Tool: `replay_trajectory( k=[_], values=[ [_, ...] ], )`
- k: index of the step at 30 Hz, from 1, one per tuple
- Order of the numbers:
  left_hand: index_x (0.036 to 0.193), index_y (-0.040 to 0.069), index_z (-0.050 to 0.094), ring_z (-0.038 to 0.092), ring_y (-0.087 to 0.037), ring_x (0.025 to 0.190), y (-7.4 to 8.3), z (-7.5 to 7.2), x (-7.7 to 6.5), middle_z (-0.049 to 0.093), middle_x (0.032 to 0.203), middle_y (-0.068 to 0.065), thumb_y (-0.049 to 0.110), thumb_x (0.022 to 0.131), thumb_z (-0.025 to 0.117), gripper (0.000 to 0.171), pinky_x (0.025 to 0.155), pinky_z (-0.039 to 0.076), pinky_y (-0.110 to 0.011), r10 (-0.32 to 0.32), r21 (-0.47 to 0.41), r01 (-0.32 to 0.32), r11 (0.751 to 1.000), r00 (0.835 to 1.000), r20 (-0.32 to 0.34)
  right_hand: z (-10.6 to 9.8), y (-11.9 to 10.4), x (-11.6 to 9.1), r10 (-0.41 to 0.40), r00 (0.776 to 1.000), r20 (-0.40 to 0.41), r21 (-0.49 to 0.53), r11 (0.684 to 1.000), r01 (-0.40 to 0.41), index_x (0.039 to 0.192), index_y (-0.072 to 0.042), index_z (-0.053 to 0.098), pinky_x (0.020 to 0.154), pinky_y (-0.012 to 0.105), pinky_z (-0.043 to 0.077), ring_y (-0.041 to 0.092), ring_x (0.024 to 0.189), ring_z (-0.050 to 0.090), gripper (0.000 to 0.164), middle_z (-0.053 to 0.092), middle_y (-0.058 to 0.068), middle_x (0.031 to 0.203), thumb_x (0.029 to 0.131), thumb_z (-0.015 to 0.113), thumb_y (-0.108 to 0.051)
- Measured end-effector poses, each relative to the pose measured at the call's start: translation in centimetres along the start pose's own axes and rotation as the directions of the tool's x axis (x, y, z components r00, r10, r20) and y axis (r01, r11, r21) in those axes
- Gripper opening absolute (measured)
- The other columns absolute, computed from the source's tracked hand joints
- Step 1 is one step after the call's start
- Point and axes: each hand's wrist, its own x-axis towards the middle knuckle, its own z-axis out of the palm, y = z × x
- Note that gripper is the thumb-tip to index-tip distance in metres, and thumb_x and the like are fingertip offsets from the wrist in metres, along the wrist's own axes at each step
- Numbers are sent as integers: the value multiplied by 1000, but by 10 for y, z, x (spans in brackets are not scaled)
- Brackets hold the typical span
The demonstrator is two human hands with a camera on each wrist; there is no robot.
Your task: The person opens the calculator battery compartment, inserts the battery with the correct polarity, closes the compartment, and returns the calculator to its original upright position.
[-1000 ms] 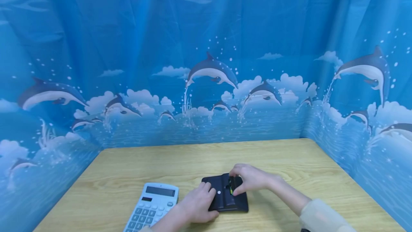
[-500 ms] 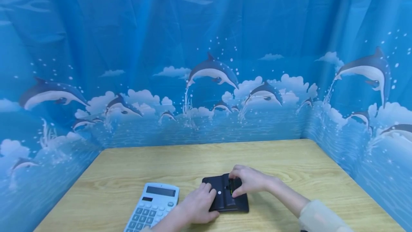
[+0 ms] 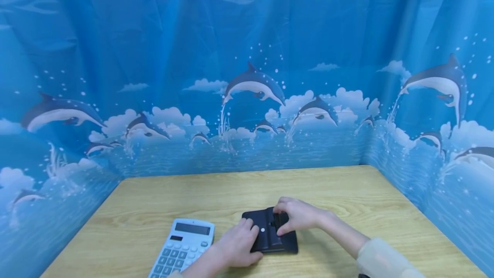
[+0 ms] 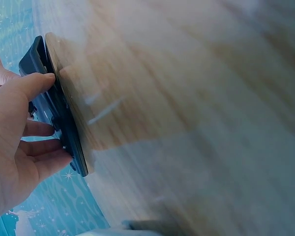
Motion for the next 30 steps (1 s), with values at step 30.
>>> replay_trajectory(
  k=[30],
  values=[
    [100, 9, 58, 48, -14, 88, -1, 0, -3, 51, 98, -5, 50, 78, 66, 48, 75, 48, -29, 34, 6, -34, 999, 998, -50, -1, -1, -4, 25, 999, 38, 52, 998, -27, 118, -6, 59, 75, 32, 46, 12, 85, 52, 51, 50, -4, 94, 78, 72, -34]
  ],
)
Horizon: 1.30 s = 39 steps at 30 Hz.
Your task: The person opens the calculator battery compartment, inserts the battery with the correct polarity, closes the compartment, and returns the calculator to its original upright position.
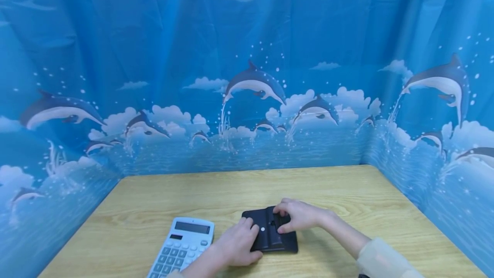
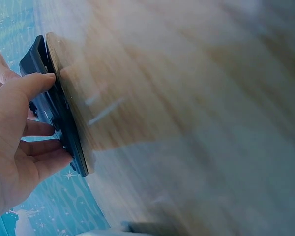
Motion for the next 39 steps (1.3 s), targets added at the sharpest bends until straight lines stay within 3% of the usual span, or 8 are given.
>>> replay_trajectory(
  k=[10, 16, 21, 26, 39],
  values=[
    [101, 9, 58, 48, -13, 88, 0, 0, 0, 51, 99, -5, 50, 79, 66, 47, 75, 48, -28, -5, -7, 5, 1000, 1000, 9, 0, -2, 0, 36, 999, 19, 50, 998, -37, 119, -7, 57, 71, 32, 43, 12, 81, 48, 50, 48, -4, 90, 78, 73, -31],
    [101, 9, 58, 48, -13, 88, 1, 1, 0, 51, 98, -4, 51, 78, 66, 48, 75, 48, -28, -7, -4, 7, 1000, 1000, -1, 0, 2, -2, 18, 1000, 13, 77, 997, -19, 119, -5, 57, 71, 30, 44, 13, 82, 50, 47, 52, -4, 92, 81, 71, -28],
    [97, 8, 57, 48, -15, 87, 0, 2, -2, 50, 95, -5, 49, 77, 67, 47, 74, 48, -28, 9, 6, -9, 1000, 999, -40, -1, 6, -2, -45, 998, -32, 98, 994, 48, 107, -3, 61, 68, 27, 47, 9, 78, 54, 32, 57, -4, 87, 82, 70, -21],
    [98, 9, 57, 47, -14, 87, 0, 3, -1, 50, 95, -4, 50, 78, 66, 47, 74, 48, -28, 9, 9, -8, 1000, 999, -36, 1, 9, 0, -69, 996, -56, 112, 991, 75, 96, -8, 62, 65, 24, 47, 4, 73, 53, 21, 57, -6, 81, 79, 72, -18],
    [99, 10, 57, 48, -14, 88, 0, 3, 0, 50, 97, -4, 50, 77, 67, 47, 74, 49, -28, -5, 1, 5, 1000, 1000, -18, 5, 0, -1, -6, 994, -106, 102, 995, 17, 95, -5, 62, 63, 25, 46, 8, 70, 52, 26, 57, -4, 77, 76, 75, -17]
  ],
)
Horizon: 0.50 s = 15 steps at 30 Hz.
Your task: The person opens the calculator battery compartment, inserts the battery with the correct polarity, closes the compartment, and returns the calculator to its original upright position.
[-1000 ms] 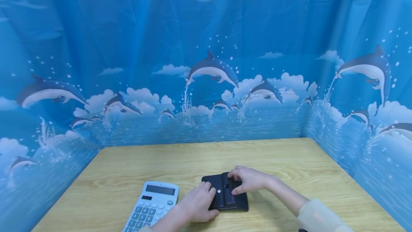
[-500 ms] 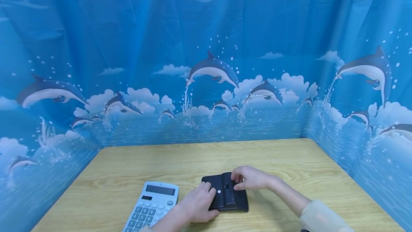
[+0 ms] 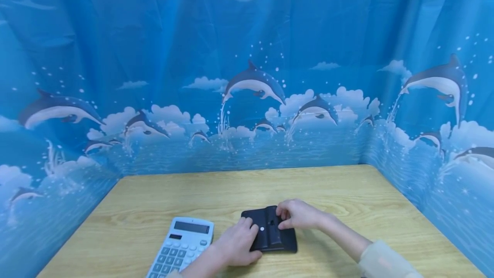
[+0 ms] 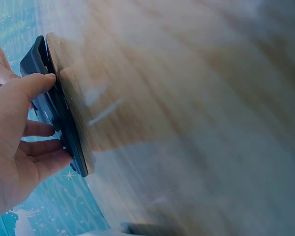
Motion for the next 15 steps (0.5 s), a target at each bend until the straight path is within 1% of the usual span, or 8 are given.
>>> replay_trajectory(
  k=[4, 10, 15],
  values=[
    [99, 9, 57, 48, -14, 89, 0, -1, 0, 50, 97, -4, 49, 77, 67, 46, 75, 49, -28, 0, -6, 0, 1000, 1000, 4, 0, -1, -1, -3, 1000, -7, 1, 1000, 3, 94, -4, 62, 62, 24, 46, 8, 69, 52, 26, 57, -4, 76, 75, 76, -16],
    [100, 10, 58, 47, -13, 88, 0, -1, 1, 50, 97, -4, 49, 77, 67, 47, 75, 49, -28, -17, -18, 17, 1000, 1000, 26, 0, -4, -1, 23, 1000, 2, 18, 1000, -23, 94, -4, 62, 61, 24, 45, 7, 68, 50, 26, 56, -4, 75, 76, 75, -15],
    [100, 10, 58, 47, -14, 88, 1, -2, 2, 50, 96, -4, 50, 76, 68, 47, 75, 49, -28, -16, -9, 16, 1000, 1000, 19, 0, -4, 0, 44, 999, 11, 27, 999, -44, 94, -3, 62, 60, 24, 43, 8, 66, 49, 26, 55, -5, 74, 75, 75, -14]
  ],
)
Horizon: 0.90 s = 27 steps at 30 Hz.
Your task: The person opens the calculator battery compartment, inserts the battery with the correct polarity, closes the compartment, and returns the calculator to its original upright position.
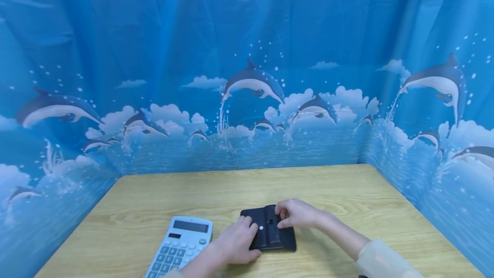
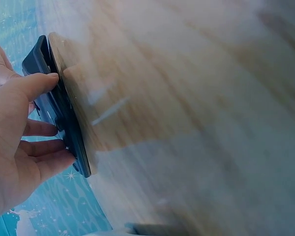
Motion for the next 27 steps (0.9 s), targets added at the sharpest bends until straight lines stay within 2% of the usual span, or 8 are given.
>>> replay_trajectory(
  k=[6, 15, 22, 27],
  values=[
    [100, 10, 58, 47, -14, 88, 0, -1, 0, 51, 97, -4, 50, 76, 68, 47, 75, 49, -29, -5, -1, 5, 1000, 1000, 10, 0, 2, 4, 15, 1000, 23, 1, 1000, -15, 94, -4, 61, 58, 25, 43, 9, 65, 49, 24, 54, -5, 73, 75, 75, -12],
    [98, 9, 58, 47, -14, 86, 0, -2, 0, 50, 94, -4, 49, 76, 69, 46, 72, 48, -28, 8, 7, -8, 1000, 1000, -13, -1, 3, 7, 26, 999, 41, -5, 1000, -26, 92, -6, 60, 58, 25, 42, 9, 64, 49, 24, 54, -5, 72, 75, 76, -12],
    [102, 10, 58, 48, -13, 89, 1, -4, 2, 51, 98, -4, 50, 77, 68, 48, 75, 49, -28, -15, -15, 16, 1000, 999, 44, -2, 2, 8, 52, 997, 62, 2, 999, -52, 92, -7, 60, 57, 25, 42, 10, 63, 48, 24, 54, -5, 71, 75, 76, -13],
    [102, 10, 58, 47, -13, 88, 2, -5, 3, 51, 97, -3, 50, 77, 68, 48, 75, 49, -28, -24, -17, 25, 1000, 998, 55, -3, 1, 9, 49, 996, 75, 1, 999, -49, 90, -8, 60, 56, 25, 42, 9, 62, 48, 22, 53, -5, 70, 76, 76, -12]
  ],
)
